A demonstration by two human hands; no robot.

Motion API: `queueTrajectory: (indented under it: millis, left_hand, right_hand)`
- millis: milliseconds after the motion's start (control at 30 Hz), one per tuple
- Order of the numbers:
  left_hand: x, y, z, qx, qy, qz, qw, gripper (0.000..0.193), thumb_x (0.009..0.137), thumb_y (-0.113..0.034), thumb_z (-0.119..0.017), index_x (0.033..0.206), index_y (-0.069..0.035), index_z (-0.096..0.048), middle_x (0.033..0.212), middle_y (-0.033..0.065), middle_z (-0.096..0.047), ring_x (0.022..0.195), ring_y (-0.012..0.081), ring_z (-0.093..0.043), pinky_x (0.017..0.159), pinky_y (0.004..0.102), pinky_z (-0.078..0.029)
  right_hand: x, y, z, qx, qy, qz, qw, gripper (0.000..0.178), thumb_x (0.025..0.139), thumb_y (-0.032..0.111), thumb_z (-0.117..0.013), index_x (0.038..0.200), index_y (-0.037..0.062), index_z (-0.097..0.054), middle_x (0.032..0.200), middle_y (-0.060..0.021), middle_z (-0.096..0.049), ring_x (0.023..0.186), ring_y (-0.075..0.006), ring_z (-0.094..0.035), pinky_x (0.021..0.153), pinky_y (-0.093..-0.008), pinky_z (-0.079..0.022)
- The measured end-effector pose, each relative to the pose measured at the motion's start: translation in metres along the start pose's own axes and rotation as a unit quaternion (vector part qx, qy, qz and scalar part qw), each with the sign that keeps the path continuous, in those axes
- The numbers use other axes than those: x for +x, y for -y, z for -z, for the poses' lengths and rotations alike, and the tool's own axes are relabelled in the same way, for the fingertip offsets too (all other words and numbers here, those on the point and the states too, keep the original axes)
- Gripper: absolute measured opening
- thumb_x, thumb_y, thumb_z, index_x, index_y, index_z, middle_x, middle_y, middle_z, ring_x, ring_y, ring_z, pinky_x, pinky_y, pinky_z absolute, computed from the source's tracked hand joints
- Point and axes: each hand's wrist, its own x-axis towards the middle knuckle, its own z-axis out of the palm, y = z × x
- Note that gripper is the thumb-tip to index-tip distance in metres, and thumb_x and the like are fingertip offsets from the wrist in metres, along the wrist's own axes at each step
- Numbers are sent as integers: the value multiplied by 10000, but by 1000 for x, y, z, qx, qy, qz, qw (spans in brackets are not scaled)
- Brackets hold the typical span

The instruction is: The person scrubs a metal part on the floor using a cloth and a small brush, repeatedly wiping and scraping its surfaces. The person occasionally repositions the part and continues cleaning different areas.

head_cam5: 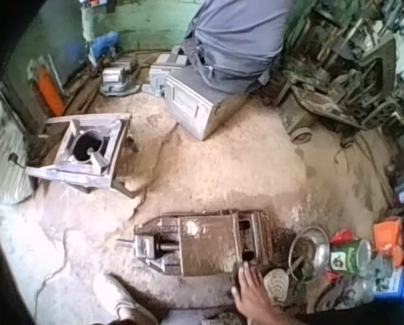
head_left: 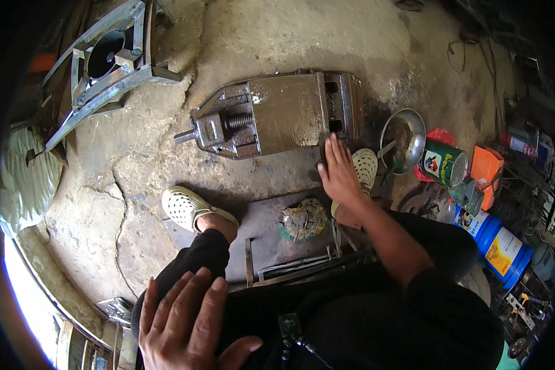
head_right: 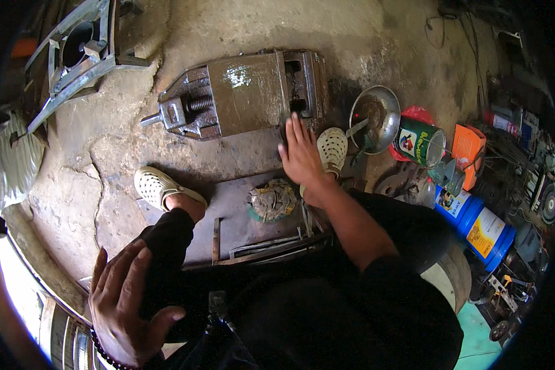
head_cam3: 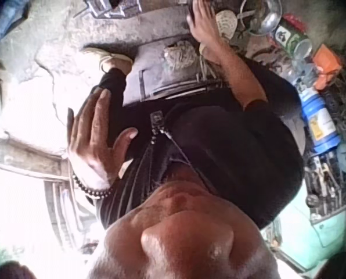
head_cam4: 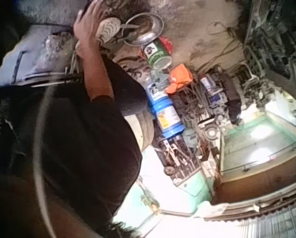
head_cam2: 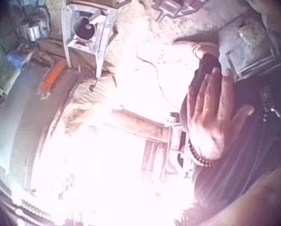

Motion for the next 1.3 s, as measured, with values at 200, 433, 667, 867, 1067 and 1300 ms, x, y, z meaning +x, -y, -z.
queueTrajectory:
  millis: [200, 433, 667, 867, 1067, 1300]
  left_hand:
    - [-2, 0, 0, -3, 21, 11, 1000, 748, 859, -516, -712, 1406, -29, -561, 1297, 215, -644, 1150, 409, -644, 1025, 549, -458]
    - [-1, 3, 1, 5, 10, -5, 1000, 761, 859, -525, -706, 1400, -11, -558, 1292, 218, -644, 1150, 415, -640, 1014, 546, -466]
    - [-8, 2, 1, -6, 34, 14, 999, 762, 858, -527, -701, 1405, -17, -554, 1302, 221, -637, 1161, 414, -634, 1031, 559, -449]
    - [-6, 9, 6, -14, 19, -1, 1000, 755, 858, -515, -706, 1414, -28, -549, 1317, 222, -628, 1177, 413, -626, 1041, 555, -442]
    - [-18, 9, 3, -20, 29, 35, 999, 760, 841, -476, -736, 1424, -32, -539, 1323, 213, -628, 1192, 410, -621, 1044, 584, -428]
    - [-21, 14, 5, -32, 9, 13, 999, 757, 852, -481, -731, 1430, -34, -534, 1339, 211, -620, 1205, 408, -616, 1054, 587, -420]
  right_hand:
    - [74, 7, 28, -23, -184, 48, 982, 663, 1045, 355, -435, 1550, -38, -262, 1653, -206, -198, 1499, -382, -262, 1228, -516, -213]
    - [2, 8, -6, 10, 6, -24, 1000, 700, 1033, 306, -441, 1575, -46, -171, 1663, -249, -107, 1523, -441, -174, 1215, -570, -178]
    - [103, 6, 33, -2, -186, 36, 982, 649, 1055, 356, -395, 1552, -42, -266, 1655, -215, -191, 1510, -376, -247, 1229, -507, -223]
    - [21, 9, 1, -24, -70, 13, 997, 642, 1047, 318, -412, 1548, -53, -260, 1652, -238, -167, 1512, -407, -223, 1231, -505, -217]
    - [95, 6, 31, -20, -181, 51, 982, 638, 1059, 346, -384, 1561, -26, -258, 1657, -208, -190, 1515, -387, -224, 1237, -496, -205]
    - [26, 12, 8, -25, -62, 6, 998, 642, 1057, 300, -393, 1574, -34, -211, 1661, -237, -143, 1533, -407, -172, 1236, -526, -173]
